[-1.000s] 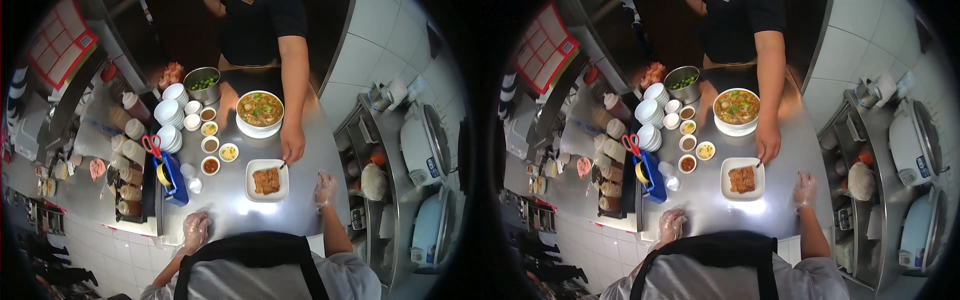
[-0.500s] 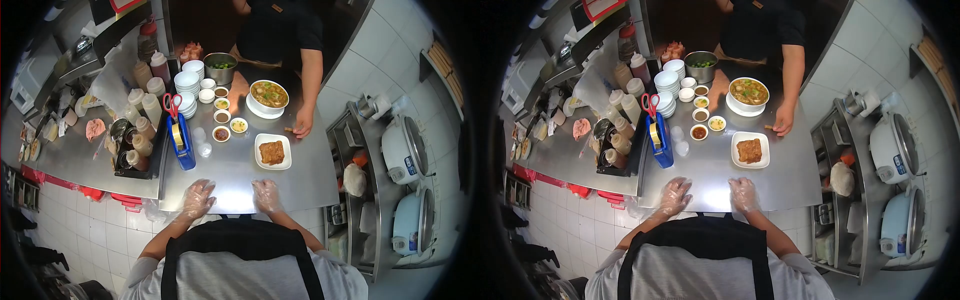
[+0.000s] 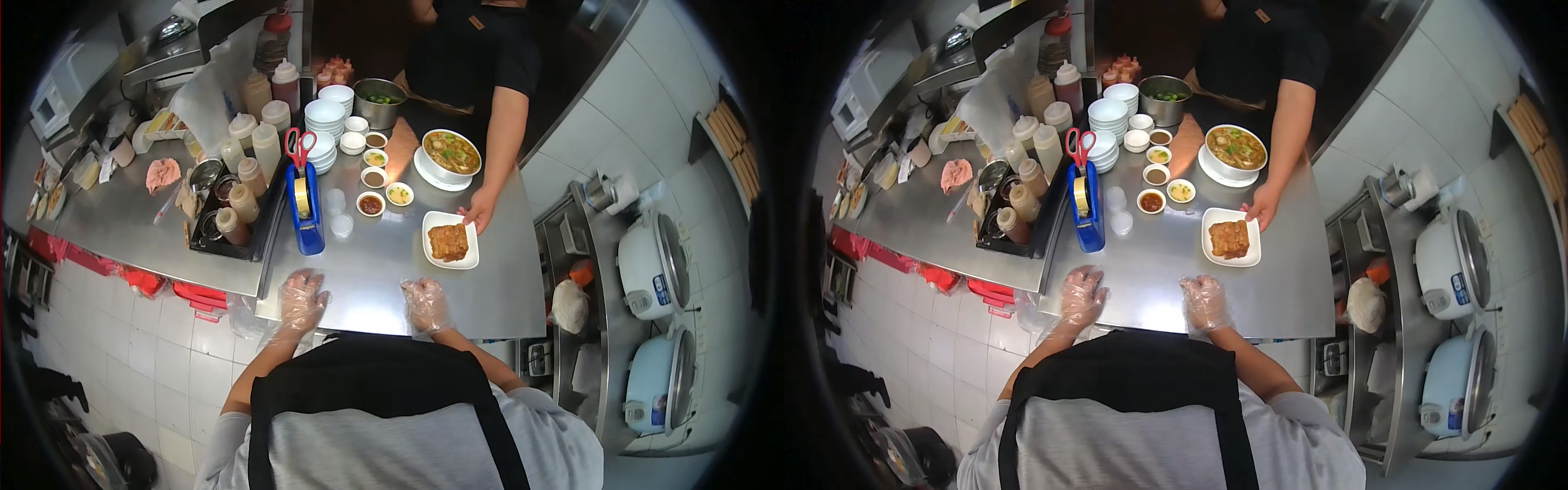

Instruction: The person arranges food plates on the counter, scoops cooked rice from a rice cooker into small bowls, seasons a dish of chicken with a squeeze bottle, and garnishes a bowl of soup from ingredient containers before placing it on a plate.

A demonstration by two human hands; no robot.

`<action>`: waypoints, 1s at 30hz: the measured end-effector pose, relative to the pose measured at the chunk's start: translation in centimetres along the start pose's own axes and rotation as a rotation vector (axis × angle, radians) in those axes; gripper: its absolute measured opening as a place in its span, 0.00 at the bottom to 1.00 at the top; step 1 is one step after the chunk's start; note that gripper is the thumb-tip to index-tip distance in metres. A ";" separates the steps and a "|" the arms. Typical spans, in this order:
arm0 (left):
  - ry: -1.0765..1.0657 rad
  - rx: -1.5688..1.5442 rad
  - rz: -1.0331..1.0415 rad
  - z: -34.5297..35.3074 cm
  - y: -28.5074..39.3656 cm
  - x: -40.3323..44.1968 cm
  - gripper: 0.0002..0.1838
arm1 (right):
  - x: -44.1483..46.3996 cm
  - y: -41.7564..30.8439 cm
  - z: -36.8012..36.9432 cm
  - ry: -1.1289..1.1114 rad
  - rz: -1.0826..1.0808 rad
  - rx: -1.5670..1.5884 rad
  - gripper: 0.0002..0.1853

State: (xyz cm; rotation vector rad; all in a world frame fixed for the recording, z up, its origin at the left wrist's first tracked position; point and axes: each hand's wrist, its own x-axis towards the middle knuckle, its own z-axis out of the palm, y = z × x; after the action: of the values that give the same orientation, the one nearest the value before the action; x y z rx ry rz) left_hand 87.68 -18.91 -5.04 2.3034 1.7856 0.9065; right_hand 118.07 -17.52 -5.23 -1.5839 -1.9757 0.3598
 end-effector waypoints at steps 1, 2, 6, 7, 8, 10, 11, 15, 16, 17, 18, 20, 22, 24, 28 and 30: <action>0.009 0.011 -0.024 -0.2 -0.1 0.0 0.23 | 0.1 -0.3 -0.2 -0.021 0.023 0.001 0.09; 0.014 0.022 -0.047 -0.4 -0.1 -0.2 0.22 | 0.3 -0.5 -0.6 -0.027 -0.059 -0.016 0.09; 0.020 0.058 -0.063 -0.5 -0.1 -0.3 0.23 | 0.9 -1.0 -1.9 -0.073 -0.151 -0.020 0.09; 0.023 0.067 -0.062 -0.6 0.1 -0.4 0.23 | 1.1 -1.0 -2.0 -0.092 -0.122 -0.005 0.09; 0.030 0.076 -0.061 -0.6 0.1 -0.4 0.23 | 1.1 -0.8 -1.9 -0.115 -0.091 0.046 0.09; 0.053 0.080 -0.058 -0.5 0.1 -0.2 0.23 | 1.5 -0.7 -2.0 -0.167 -0.012 0.125 0.09; 0.063 0.074 -0.055 -0.3 -0.1 -0.3 0.23 | 1.8 -0.6 -2.2 -0.197 0.038 0.156 0.09; 0.069 0.071 -0.051 -0.3 0.2 -0.1 0.23 | 2.4 -0.3 -2.4 -0.272 0.087 0.170 0.10; 0.067 0.079 -0.049 -0.5 0.3 -0.1 0.23 | 2.4 -0.1 -2.2 -0.266 0.034 0.163 0.10; 0.068 0.077 -0.045 -0.6 0.3 -0.1 0.23 | 2.4 0.0 -2.0 -0.248 0.043 0.197 0.10; 0.070 0.074 -0.041 -0.7 0.4 0.0 0.23 | 2.6 0.1 -1.9 -0.229 0.050 0.231 0.10; 0.069 0.073 -0.041 -0.7 0.5 0.2 0.23 | 3.2 0.5 -1.3 -0.217 0.148 0.329 0.11; 0.062 0.079 -0.054 -0.8 0.6 0.2 0.23 | 3.9 1.0 -0.4 -0.233 0.327 0.456 0.12; 0.055 0.071 -0.057 -0.9 0.6 0.4 0.23 | 5.3 1.6 -1.1 -0.110 -0.103 0.185 0.16; 0.059 0.081 -0.072 -0.8 0.6 0.4 0.24 | 10.4 0.9 -1.1 0.093 -0.233 -0.023 0.30; 0.057 0.081 -0.076 -0.6 0.4 0.3 0.25 | 14.4 2.1 -0.2 0.028 -0.087 0.005 0.37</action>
State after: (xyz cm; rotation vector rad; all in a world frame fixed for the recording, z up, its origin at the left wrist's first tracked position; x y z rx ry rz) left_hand 87.76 -18.93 -4.25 2.2602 1.9535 0.9128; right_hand 117.93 -3.24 -2.39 -1.4861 -2.0132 0.3060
